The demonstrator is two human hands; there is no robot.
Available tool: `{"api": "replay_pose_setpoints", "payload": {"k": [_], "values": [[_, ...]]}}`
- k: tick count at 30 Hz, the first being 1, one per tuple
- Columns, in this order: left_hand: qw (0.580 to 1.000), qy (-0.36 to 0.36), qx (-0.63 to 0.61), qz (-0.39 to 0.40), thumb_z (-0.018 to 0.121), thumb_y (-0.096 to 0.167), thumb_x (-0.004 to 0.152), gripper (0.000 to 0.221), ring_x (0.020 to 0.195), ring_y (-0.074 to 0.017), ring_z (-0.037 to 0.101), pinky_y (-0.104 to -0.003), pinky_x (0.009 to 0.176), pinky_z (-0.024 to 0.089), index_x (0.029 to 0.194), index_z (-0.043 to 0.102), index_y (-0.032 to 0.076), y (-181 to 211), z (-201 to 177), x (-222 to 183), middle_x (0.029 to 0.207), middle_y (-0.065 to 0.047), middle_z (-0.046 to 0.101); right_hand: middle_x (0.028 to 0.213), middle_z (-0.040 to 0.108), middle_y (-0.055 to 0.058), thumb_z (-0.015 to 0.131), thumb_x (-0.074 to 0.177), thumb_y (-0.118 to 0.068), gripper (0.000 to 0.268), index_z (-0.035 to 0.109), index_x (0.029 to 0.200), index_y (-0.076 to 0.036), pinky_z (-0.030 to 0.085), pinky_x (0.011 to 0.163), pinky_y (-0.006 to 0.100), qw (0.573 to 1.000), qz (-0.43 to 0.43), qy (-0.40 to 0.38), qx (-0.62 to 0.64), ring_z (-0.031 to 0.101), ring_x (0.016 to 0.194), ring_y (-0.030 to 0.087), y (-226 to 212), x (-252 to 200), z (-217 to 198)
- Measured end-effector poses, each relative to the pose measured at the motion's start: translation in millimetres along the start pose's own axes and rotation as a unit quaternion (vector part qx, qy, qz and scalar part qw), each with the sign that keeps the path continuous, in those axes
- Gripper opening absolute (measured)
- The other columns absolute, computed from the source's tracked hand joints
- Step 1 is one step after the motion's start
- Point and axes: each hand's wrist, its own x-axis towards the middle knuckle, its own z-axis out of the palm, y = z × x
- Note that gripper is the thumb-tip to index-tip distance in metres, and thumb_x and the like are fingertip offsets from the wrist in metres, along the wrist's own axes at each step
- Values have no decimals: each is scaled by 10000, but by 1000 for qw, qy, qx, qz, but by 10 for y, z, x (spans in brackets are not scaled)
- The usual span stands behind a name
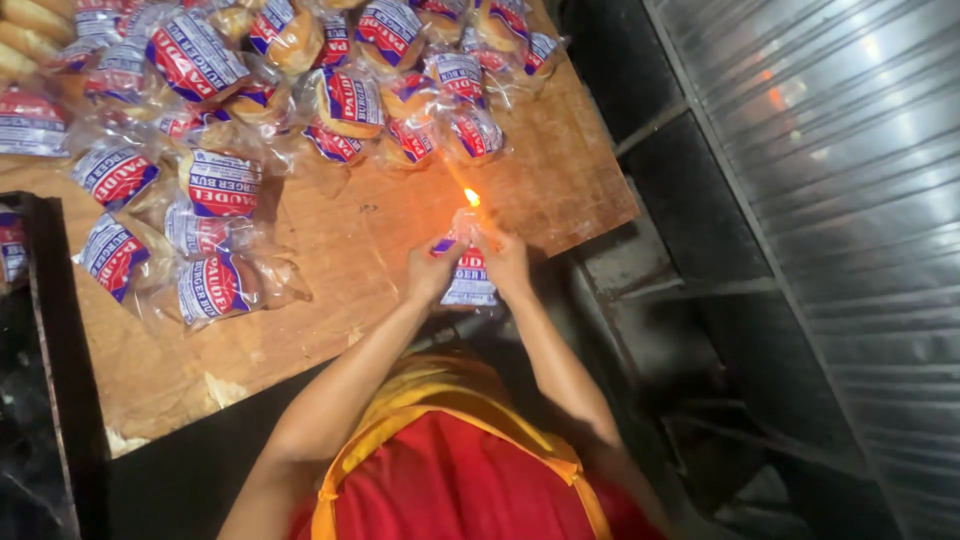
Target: Manually placing burger buns into plastic bags and sealing the bags using a candle flame.
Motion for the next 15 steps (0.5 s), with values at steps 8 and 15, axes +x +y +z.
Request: {"api": "replay_pose_setpoints", "payload": {"k": [8,15], "values": [[974,87,-179,-106,765,104,898,150,605,-152,653,-314,537,526,884,734,-42,-366,231,406,751,-87,715,780,709,40,787,934,-179,220,699,847,3,485,614,249,994,98,-27,43,592,698,68,318,502,-24],[954,113,-232,-149,714,121,938,161,566,-192,672,-353,499,548,915,703,-39,-173,334,338,736,-114,715,839,735,49,780,913,-147,171,703,875,0,512,677,232,993,69,-44,82,636,759,60,257,536,-89]]}}
